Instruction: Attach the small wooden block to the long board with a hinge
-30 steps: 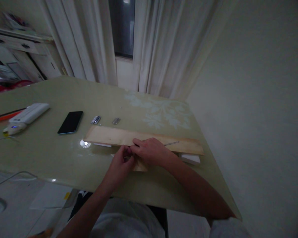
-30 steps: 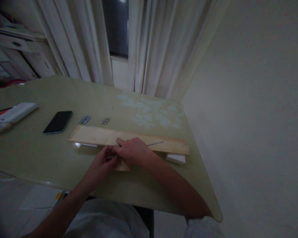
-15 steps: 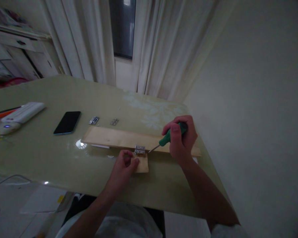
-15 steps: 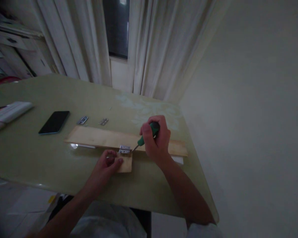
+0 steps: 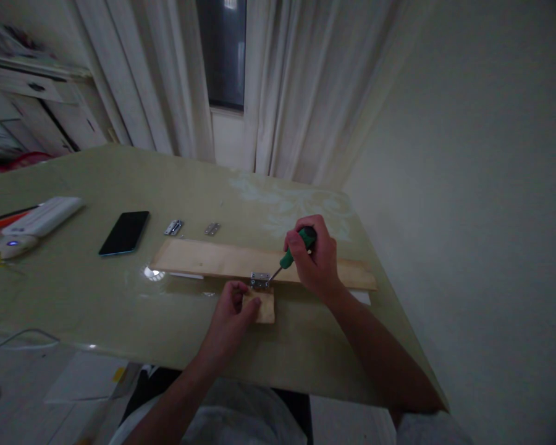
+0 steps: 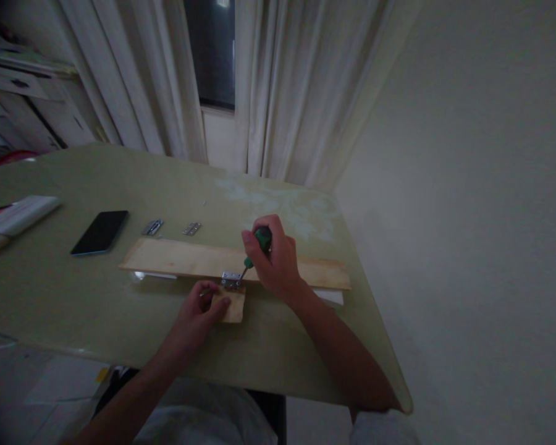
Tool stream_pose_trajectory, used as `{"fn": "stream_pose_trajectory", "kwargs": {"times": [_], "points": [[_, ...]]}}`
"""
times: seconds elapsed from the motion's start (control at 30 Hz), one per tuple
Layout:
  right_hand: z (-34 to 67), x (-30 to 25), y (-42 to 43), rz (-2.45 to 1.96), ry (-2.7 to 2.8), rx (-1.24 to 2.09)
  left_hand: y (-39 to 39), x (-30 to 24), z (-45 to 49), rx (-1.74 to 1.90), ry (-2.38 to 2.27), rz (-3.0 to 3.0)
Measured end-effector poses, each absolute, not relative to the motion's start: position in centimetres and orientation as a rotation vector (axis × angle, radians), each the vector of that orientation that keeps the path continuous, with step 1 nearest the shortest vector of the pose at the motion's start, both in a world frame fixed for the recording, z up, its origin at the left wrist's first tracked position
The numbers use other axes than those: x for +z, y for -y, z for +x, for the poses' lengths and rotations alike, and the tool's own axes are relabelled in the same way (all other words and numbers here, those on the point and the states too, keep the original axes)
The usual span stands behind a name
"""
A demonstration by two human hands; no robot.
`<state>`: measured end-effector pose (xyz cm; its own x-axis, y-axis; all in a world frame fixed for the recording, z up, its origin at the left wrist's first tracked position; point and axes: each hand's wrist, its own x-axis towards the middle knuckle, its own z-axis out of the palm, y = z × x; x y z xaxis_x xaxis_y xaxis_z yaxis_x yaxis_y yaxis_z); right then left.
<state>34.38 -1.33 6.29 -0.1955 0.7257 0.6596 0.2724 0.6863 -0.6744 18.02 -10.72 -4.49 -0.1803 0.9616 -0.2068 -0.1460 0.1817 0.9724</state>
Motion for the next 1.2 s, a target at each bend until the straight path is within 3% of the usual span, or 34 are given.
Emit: {"fn": "stream_pose_trajectory", "kwargs": {"times": [0.3,0.47,0.63,0.8,0.93,1.1,1.2], "points": [[35.5,8.5,2.5,-0.614,2.095,0.292,10.6,-4.9,18.0,1.277,-1.334,0.881],[35.6,9.7,3.4,-0.846,2.216,0.121,10.7,-5.1,17.9,1.275,-1.346,0.904],[36.0,10.4,3.7,-0.772,2.332,0.231,10.6,-5.1,17.9,1.285,-1.382,0.948],[36.2,10.5,3.8,-0.846,2.372,0.024,10.5,-5.2,18.0,1.305,-1.377,0.940],[36.1,10.6,4.1,-0.697,2.427,0.176,10.5,-4.9,18.0,1.309,-1.404,0.937],[36.2,10.5,4.0,-0.900,2.327,-0.017,10.7,-5.1,17.9,1.286,-1.404,0.964],[36.3,10.6,3.9,-0.760,2.392,0.135,10.6,-5.4,17.9,1.292,-1.404,0.982]]}}
